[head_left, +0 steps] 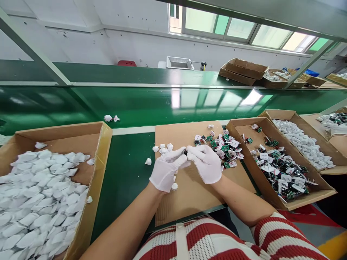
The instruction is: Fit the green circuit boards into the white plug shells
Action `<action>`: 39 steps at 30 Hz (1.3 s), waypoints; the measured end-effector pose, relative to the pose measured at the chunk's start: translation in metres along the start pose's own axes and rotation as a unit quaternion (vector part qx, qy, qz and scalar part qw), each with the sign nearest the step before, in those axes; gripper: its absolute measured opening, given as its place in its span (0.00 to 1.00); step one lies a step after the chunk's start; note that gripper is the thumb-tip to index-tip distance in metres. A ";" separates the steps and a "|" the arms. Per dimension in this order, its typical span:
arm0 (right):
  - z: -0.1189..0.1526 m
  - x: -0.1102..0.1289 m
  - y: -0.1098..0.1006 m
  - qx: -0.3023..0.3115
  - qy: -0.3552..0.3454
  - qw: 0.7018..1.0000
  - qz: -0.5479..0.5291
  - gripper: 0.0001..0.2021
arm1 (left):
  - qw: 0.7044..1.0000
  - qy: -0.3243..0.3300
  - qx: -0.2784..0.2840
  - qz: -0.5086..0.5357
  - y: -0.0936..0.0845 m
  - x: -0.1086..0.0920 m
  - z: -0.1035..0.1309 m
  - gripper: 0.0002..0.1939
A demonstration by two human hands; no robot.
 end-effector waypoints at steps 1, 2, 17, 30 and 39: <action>-0.001 0.005 0.002 0.018 -0.016 1.000 0.004 0.15 | 1.000 0.004 0.016 0.007 0.001 -0.002 -0.001 0.21; -0.001 0.008 0.003 0.037 -0.029 0.999 0.001 0.16 | 0.999 0.007 0.036 0.017 0.002 -0.004 -0.002 0.20; -0.005 -0.017 0.029 0.150 0.285 0.918 -0.232 0.19 | 0.989 -0.016 0.069 0.130 0.001 0.013 -0.010 0.11; -0.015 -0.008 -0.012 0.074 0.010 0.997 -0.031 0.29 | 0.981 -0.072 0.155 0.088 0.013 0.003 -0.001 0.07; -0.017 0.002 0.010 0.210 -0.021 0.973 -0.089 0.16 | 0.978 -0.075 0.196 0.013 0.013 0.018 -0.001 0.12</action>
Point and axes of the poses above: each hand's wrist, its own z-axis away from the middle knuckle, its own y-axis out of the palm, x = y × z, the point moved 8 cm from there along -z, towards the middle knuckle, and after that the axes turned 3 degrees about x, right-handed, at the moved point
